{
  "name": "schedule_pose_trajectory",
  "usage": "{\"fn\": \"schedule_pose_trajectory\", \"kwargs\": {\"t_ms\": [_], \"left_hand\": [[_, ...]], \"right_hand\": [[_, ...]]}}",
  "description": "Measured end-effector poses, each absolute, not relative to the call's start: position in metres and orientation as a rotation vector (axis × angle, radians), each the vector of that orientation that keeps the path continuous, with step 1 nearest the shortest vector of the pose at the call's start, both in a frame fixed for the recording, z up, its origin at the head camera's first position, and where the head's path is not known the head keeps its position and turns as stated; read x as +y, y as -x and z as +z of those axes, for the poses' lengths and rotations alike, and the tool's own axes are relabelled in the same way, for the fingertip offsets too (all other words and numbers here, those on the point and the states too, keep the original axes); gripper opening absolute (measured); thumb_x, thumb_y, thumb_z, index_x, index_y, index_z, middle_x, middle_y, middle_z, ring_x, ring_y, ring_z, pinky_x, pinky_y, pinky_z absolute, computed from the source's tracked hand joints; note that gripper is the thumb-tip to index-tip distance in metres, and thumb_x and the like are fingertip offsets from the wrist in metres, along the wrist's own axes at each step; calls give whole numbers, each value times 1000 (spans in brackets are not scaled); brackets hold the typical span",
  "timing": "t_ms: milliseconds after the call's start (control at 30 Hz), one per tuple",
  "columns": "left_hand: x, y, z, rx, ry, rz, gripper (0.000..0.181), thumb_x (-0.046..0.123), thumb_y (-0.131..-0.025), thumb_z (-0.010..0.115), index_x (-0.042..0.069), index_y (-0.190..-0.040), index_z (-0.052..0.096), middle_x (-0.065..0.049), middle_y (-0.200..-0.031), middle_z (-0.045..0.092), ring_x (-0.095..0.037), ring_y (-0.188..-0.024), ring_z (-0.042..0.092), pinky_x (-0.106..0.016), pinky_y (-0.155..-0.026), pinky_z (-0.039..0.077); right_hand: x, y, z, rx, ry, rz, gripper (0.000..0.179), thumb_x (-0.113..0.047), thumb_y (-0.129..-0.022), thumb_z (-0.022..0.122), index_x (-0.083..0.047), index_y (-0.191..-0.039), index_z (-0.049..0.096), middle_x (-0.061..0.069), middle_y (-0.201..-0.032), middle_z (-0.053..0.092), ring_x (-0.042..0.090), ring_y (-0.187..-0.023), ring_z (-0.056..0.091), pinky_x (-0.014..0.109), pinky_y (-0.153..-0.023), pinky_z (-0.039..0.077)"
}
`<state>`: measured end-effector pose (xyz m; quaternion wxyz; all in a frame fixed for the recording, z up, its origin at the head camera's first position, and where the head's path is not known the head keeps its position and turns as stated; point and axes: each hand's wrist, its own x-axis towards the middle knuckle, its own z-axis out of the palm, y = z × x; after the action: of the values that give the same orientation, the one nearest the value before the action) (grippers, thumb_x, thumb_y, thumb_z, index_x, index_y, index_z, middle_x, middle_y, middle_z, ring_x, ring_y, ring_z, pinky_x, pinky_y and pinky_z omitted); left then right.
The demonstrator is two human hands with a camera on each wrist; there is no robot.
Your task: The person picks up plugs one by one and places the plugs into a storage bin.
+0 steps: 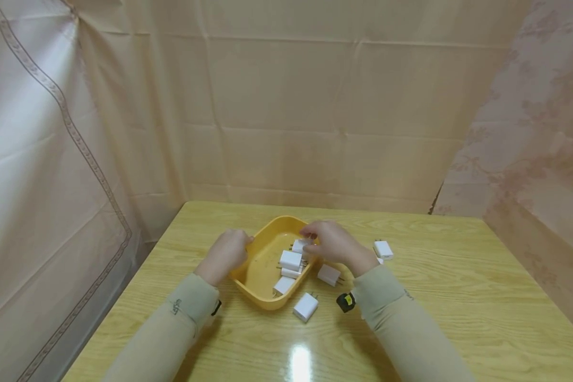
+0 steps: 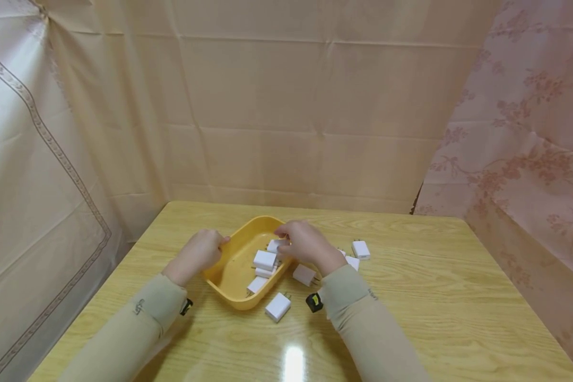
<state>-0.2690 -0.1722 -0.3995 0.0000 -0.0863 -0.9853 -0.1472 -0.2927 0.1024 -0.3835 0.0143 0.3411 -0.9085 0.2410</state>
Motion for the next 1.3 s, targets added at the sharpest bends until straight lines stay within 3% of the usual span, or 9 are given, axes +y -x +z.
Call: {"fn": "schedule_pose_trajectory", "kwargs": {"t_ms": [333, 900, 1300], "left_hand": [[-171, 267, -399, -3079, 289, -458, 36, -7, -95, 60, 4, -129, 69, -16, -129, 67, -20, -75, 58, -28, -58, 47], [-171, 267, -398, -3083, 271, -472, 32, -4, -97, 61, 1, -127, 70, -15, -121, 71, -20, -74, 58, -29, -61, 48], [-172, 269, -399, -3087, 281, -462, 36, -7, -94, 62, 1, -127, 70, -18, -126, 68, -21, -78, 59, -30, -64, 49]], "right_hand": [[102, 294, -385, -2814, -1080, 743, 35, -15, -92, 76, 1, -123, 71, 12, -114, 72, 30, -105, 66, 43, -94, 52], [105, 291, -384, -2839, -1077, 778, 38, -16, -93, 75, 1, -126, 69, 13, -119, 70, 32, -109, 65, 44, -96, 51], [126, 286, -383, -2871, -968, 815, 42, -19, -95, 73, -3, -132, 66, 12, -126, 68, 27, -113, 61, 47, -100, 49]]}}
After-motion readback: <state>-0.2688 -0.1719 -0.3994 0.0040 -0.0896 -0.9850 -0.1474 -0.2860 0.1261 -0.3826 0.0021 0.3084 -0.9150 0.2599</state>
